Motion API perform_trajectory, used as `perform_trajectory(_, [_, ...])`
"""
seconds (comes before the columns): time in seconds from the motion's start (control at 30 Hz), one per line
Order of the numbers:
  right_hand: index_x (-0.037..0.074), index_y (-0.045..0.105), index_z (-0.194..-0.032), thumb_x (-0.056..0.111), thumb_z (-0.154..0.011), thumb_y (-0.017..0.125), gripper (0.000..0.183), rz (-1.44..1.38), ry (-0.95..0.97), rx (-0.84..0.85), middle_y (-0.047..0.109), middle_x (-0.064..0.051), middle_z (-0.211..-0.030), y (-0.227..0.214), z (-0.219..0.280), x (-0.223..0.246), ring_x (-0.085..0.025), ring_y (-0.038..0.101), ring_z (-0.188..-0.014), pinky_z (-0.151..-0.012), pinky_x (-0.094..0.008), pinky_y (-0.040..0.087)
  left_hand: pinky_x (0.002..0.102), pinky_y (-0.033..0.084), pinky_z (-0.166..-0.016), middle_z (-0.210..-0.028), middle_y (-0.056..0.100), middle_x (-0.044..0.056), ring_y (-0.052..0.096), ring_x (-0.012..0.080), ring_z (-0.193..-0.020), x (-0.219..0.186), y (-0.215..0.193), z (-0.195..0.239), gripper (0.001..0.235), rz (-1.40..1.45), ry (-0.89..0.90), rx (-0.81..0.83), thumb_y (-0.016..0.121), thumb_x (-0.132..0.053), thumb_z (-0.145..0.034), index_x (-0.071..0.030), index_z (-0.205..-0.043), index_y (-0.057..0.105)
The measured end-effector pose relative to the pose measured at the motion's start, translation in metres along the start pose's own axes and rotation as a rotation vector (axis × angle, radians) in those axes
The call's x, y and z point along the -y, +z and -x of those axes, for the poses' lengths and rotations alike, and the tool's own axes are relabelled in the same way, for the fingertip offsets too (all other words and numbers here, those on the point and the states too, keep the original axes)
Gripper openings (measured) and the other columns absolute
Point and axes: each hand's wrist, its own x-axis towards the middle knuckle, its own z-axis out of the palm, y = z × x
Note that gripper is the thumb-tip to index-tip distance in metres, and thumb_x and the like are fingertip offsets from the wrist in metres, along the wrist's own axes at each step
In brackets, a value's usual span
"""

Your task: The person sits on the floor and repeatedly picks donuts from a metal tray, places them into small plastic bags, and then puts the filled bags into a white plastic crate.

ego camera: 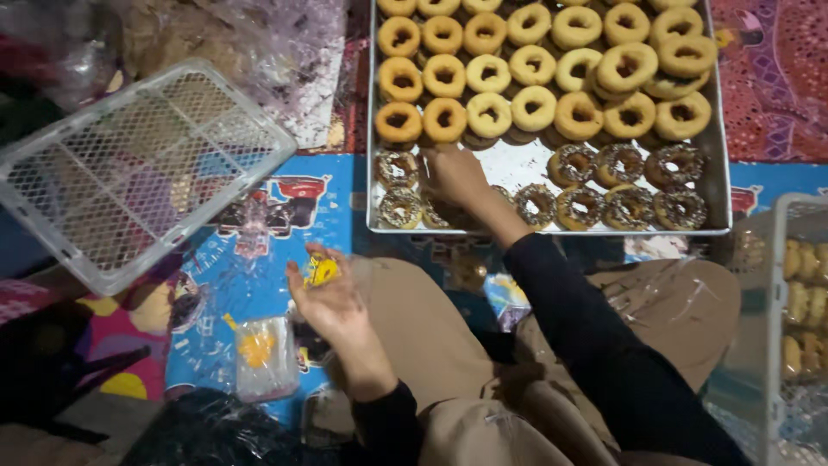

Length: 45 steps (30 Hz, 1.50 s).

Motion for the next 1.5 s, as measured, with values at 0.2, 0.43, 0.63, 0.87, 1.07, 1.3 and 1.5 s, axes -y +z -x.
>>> perform_trajectory(0.2, [0.009, 0.069, -0.127, 0.028, -0.078, 0.085, 0.054, -0.218, 0.100, 0.024, 0.071, -0.014, -0.106, 0.013, -0.007, -0.003, -0.033, 0.069, -0.095, -0.080, -0.043, 0.055, 0.051, 0.053, -0.101, -0.124, 0.060, 0.025, 0.060, 0.0367, -0.114, 0.008, -0.013, -0.012, 0.036, 0.096, -0.129, -0.074, 0.070, -0.025, -0.093, -0.008, -0.122, 0.057])
perform_trajectory(0.43, [0.002, 0.074, -0.105, 0.023, -0.069, 0.088, 0.044, -0.493, 0.360, -0.199, 0.067, -0.009, -0.080, -0.144, 0.119, 0.084, -0.020, 0.064, -0.070, -0.064, -0.034, 0.052, 0.055, 0.050, -0.103, -0.130, 0.052, 0.023, 0.057, 0.0385, -0.119, 0.071, 0.016, -0.002, 0.040, 0.308, -0.277, -0.188, 0.064, -0.021, -0.088, -0.011, -0.126, 0.055])
perform_trajectory(0.63, [0.000, 0.071, -0.111, 0.016, -0.074, 0.086, 0.042, -0.279, 0.237, -0.352, 0.063, -0.012, -0.087, -0.165, 0.166, 0.110, -0.026, 0.063, -0.078, -0.068, -0.037, 0.051, 0.054, 0.047, -0.112, -0.156, 0.042, 0.023, 0.050, 0.0428, -0.137, 0.148, 0.038, 0.090, 0.071, 0.165, -0.444, 0.427, 0.065, -0.018, -0.088, -0.007, -0.152, 0.037])
perform_trajectory(0.87, [-0.002, 0.066, -0.126, 0.011, -0.080, 0.084, 0.050, -0.672, 0.100, -0.497, 0.069, -0.013, -0.113, -0.170, 0.175, 0.110, -0.026, 0.072, -0.094, -0.082, -0.034, 0.060, 0.044, 0.044, -0.113, -0.154, 0.048, 0.016, 0.051, 0.0274, -0.138, 0.148, 0.053, 0.133, 0.062, -0.163, -0.474, 0.402, 0.062, -0.020, -0.103, -0.013, -0.159, 0.037])
perform_trajectory(1.07, [0.005, 0.080, -0.103, 0.011, -0.085, 0.080, 0.019, -0.597, 0.007, 0.405, 0.081, -0.006, -0.099, -0.212, 0.177, 0.066, -0.015, 0.077, -0.082, -0.069, -0.027, 0.062, 0.038, 0.041, -0.118, -0.126, 0.067, 0.008, 0.063, 0.0186, -0.121, 0.132, 0.051, 0.152, 0.031, -1.197, 0.207, 0.667, 0.054, -0.028, -0.106, -0.006, -0.128, 0.061])
perform_trajectory(1.3, [0.004, 0.074, -0.106, 0.016, -0.089, 0.075, 0.021, -1.001, 0.030, -0.042, 0.077, -0.002, -0.096, -0.257, 0.200, 0.059, -0.015, 0.072, -0.083, -0.076, -0.030, 0.060, 0.038, 0.059, -0.069, -0.093, 0.070, 0.011, 0.070, 0.0254, -0.084, 0.081, 0.112, 0.163, 0.017, -1.387, 0.563, 1.517, 0.084, -0.005, -0.083, 0.003, -0.094, 0.074])
perform_trajectory(1.5, [0.011, 0.081, -0.098, 0.023, -0.083, 0.086, 0.020, -0.456, -0.300, -0.281, 0.067, 0.004, -0.096, -0.244, 0.210, 0.068, -0.017, 0.055, -0.082, -0.074, -0.033, 0.043, 0.041, 0.061, -0.078, -0.100, 0.070, 0.015, 0.073, 0.0315, -0.091, 0.071, 0.145, 0.193, 0.016, -1.332, 0.874, 1.696, 0.079, 0.003, -0.084, 0.004, -0.096, 0.069])
